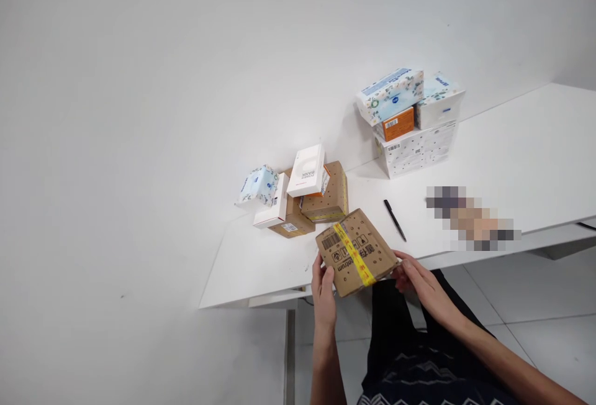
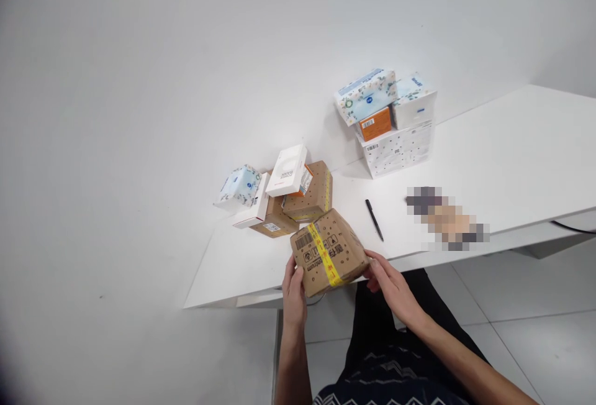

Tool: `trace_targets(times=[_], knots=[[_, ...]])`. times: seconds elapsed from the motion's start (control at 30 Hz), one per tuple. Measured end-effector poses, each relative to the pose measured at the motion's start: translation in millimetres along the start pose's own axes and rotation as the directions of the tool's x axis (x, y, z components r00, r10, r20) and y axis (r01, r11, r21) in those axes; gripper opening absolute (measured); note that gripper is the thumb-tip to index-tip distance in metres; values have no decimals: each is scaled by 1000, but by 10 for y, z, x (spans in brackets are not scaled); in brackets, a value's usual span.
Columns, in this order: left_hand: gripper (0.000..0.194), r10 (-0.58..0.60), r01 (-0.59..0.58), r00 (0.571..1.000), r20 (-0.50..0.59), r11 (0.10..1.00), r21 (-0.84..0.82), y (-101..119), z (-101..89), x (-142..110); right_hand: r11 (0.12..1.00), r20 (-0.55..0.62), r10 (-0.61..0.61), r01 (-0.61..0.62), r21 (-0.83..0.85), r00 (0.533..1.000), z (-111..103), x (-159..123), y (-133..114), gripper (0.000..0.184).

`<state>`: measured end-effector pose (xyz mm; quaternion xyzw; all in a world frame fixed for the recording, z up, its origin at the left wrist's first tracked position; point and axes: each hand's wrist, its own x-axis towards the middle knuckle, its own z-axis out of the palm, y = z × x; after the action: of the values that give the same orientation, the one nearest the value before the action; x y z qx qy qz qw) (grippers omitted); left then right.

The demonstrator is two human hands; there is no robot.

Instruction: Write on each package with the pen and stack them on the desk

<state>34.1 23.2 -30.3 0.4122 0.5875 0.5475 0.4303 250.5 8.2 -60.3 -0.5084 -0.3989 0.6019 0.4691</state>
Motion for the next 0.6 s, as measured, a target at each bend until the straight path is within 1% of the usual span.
trace_targets(times=[0.1, 0.2, 0.27, 0.37, 0.43, 0.5, 0.57, 0.6], knots=[[58, 60, -59, 998, 28, 997, -40, 70, -32, -85, 999, 33, 0, -1, 43, 999, 26, -29, -48, 56], [57, 116, -114, 993, 31, 990, -78, 109, -35, -150, 996, 56, -19, 14, 87, 998, 31, 8, -58, 53], [52, 116, -113, 993, 34, 990, -82, 87, -20, -178, 994, 71, -2, -6, 110, 997, 26, 66, -40, 52], [46, 68, -66, 997, 30, 995, -70, 11, 8, -206, 992, 77, 49, -57, 110, 996, 15, 138, 24, 54], [41, 39, -39, 999, 2, 997, -65, -39, 16, -217, 996, 60, 62, -66, 64, 996, 9, 154, 87, 54], [36, 28, -29, 999, -28, 998, -55, -78, 11, -221, 998, 33, 57, -57, -17, 998, 3, 150, 155, 54], [33, 23, -25, 999, -47, 999, -33, -111, -9, -215, 994, 9, 33, -32, -102, 999, -6, 142, 206, 55], [30, 19, -20, 998, -55, 1000, -21, -127, -23, -208, 989, 5, 0, 0, -149, 1000, -12, 141, 219, 54]])
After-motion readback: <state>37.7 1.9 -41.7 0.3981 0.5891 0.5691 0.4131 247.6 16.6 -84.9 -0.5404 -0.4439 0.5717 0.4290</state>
